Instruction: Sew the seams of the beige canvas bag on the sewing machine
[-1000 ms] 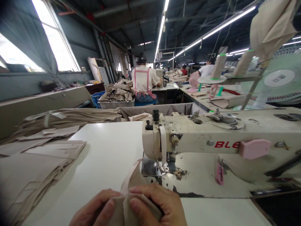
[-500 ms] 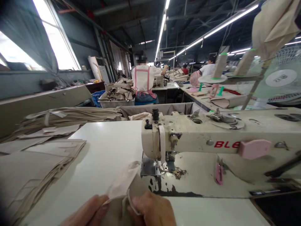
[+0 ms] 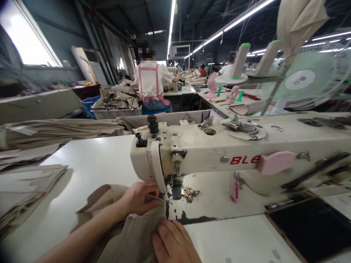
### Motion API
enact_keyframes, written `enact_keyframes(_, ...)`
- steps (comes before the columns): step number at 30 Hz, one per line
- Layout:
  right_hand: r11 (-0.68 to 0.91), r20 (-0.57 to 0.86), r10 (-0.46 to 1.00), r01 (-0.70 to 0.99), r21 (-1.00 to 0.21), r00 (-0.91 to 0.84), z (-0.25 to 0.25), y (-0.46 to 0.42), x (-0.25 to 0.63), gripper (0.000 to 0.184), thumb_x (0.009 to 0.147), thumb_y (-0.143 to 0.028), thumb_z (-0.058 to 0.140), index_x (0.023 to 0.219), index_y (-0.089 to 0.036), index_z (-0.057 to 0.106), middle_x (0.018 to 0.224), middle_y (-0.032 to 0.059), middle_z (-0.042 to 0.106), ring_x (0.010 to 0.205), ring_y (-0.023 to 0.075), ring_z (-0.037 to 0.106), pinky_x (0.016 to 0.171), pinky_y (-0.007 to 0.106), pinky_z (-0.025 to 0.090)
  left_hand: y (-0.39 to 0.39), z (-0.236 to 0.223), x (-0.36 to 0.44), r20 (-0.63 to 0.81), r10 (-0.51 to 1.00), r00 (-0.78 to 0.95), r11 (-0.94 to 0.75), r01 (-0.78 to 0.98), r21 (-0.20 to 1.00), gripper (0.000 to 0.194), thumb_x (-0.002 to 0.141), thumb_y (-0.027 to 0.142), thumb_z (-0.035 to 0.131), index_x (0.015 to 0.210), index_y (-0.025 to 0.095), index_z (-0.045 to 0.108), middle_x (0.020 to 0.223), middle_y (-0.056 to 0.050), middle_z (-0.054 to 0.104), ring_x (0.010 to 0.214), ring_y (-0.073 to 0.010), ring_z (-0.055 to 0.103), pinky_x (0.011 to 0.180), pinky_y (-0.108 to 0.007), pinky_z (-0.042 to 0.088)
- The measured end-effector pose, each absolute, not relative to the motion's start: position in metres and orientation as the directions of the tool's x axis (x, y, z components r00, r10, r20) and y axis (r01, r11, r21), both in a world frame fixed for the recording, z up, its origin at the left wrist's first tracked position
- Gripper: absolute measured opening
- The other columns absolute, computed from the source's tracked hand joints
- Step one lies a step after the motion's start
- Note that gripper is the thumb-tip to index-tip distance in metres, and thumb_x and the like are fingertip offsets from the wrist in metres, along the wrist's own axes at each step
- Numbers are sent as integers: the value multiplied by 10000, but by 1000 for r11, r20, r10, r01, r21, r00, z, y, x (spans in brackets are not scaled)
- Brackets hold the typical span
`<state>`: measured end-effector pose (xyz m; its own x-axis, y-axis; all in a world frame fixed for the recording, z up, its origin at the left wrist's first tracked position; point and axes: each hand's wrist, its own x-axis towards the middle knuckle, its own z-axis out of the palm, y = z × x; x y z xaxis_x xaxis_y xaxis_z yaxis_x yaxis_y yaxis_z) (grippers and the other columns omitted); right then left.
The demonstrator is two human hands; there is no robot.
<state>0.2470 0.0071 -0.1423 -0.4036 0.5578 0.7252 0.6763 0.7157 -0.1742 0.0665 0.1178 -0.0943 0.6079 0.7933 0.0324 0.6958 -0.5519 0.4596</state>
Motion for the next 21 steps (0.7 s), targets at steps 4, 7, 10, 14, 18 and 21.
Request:
enact_keyframes(4,817,743,440,568,-98,-504,-139,24,248,278,998,-307,435,953,-162,668,863,33,722,865,174,667,917,274,521,112,-80,67,5,858,514,-447,742,500,55,720,157,610,704,183,655,634,29,642,609,-128,584,578,-201,394)
enact_keyframes(7,833,720,443,542,-111,-534,-133,28,251,252,987,-284,448,980,-159,666,879,41,718,881,184,650,926,290,514,114,-77,71,-16,895,445,-379,780,498,76,701,186,620,707,180,695,685,-7,698,680,-179,639,631,-238,443)
enact_keyframes(10,820,682,508,538,-195,-526,-130,33,258,220,930,-243,488,1034,-165,665,942,58,716,908,197,645,908,288,529,123,-80,77,-10,917,400,-345,801,489,140,719,223,611,769,169,730,767,-54,735,788,-234,673,710,-278,485)
enact_keyframes(14,826,660,523,513,-235,-540,-131,40,266,307,829,-165,498,1096,-142,648,1023,90,699,972,223,634,907,311,545,136,-88,82,20,930,367,-330,811,483,149,738,263,614,761,167,725,815,-74,739,901,-261,669,764,-285,505)
enact_keyframes(18,814,587,554,533,-232,-590,-129,41,270,362,783,-102,540,1135,-121,625,1079,111,692,1043,232,626,935,316,541,142,-95,81,38,934,356,-328,808,489,138,724,287,639,734,169,710,792,-68,734,905,-274,671,771,-295,517)
enact_keyframes(21,802,539,581,543,-250,-610,-126,40,270,367,807,-75,524,1157,-120,623,1112,107,687,1066,231,624,945,314,540,143,-100,80,49,931,362,-336,798,501,127,733,282,642,737,171,704,785,-54,732,880,-259,671,778,-291,517)
